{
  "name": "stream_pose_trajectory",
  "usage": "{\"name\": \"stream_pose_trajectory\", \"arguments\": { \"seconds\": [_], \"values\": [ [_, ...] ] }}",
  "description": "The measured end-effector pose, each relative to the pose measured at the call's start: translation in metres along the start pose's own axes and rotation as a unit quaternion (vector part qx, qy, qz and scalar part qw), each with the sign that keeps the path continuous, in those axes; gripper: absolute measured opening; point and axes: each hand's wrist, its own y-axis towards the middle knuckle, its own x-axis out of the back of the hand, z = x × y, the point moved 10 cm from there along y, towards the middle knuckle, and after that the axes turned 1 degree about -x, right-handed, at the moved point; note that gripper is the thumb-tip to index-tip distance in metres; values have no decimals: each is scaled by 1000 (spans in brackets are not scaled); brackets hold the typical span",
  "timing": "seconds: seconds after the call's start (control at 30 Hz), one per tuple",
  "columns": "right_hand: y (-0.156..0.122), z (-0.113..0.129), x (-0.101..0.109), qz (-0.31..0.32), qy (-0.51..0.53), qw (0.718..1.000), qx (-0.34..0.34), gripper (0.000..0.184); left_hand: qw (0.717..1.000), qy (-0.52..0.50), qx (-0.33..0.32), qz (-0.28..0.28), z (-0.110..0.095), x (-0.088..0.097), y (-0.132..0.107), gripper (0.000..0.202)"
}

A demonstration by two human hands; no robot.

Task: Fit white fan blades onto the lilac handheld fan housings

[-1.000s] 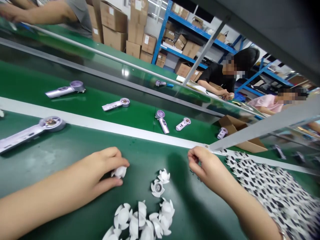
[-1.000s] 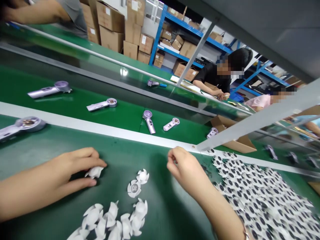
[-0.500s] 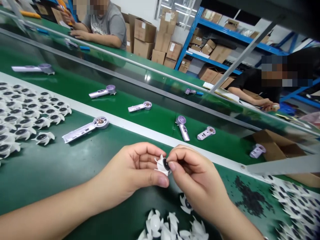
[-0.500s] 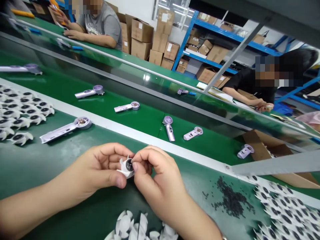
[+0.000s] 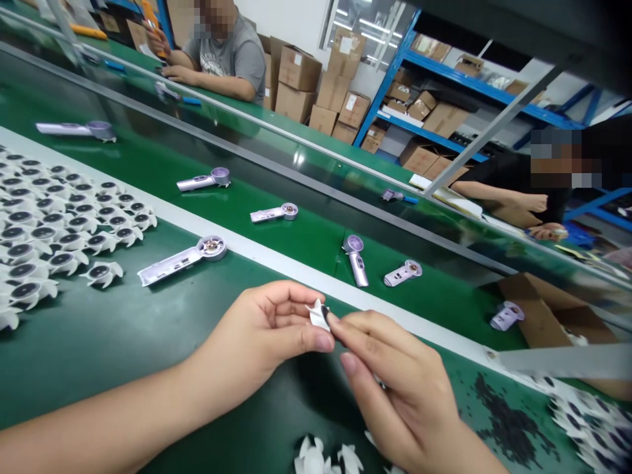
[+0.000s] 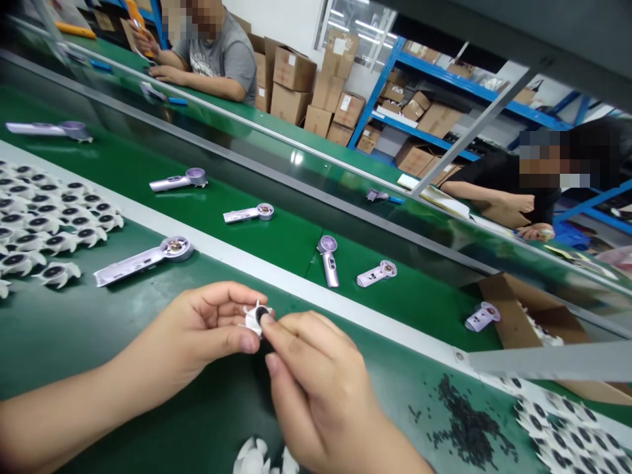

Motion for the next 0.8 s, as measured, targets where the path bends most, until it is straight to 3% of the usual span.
{"name": "stream_pose_trajectory", "arguments": {
  "seconds": [0.07,0.13,0.23,0.3,0.33,0.43,0.53,0.67,0.8],
  "values": [
    [27,-31,-4,-12,-22,999,-34,26,1000,-2,-26,-5,-12,9,4,29],
    [69,-89,-17,-23,-78,989,-122,26,998,-9,-54,7,-26,13,5,31],
    [145,-174,-70,55,-124,974,-183,90,996,-32,-72,35,-40,11,3,37],
    [188,-215,-109,132,-136,962,-196,101,996,-45,-68,45,-46,8,2,41],
    [203,-228,-128,172,-134,957,-194,95,995,-53,-64,49,-48,6,1,42],
    [222,-234,-163,263,-132,942,-163,55,993,-81,-52,64,-52,1,0,43],
    [212,-219,-168,297,-155,933,-131,26,989,-108,-54,81,-54,-3,-2,44],
    [182,-198,-147,282,-188,934,-114,28,985,-109,-49,127,-49,-11,-8,47],
    [147,-160,-97,209,-187,952,-120,47,984,-88,-70,139,-49,-15,-14,51]
  ]
}}
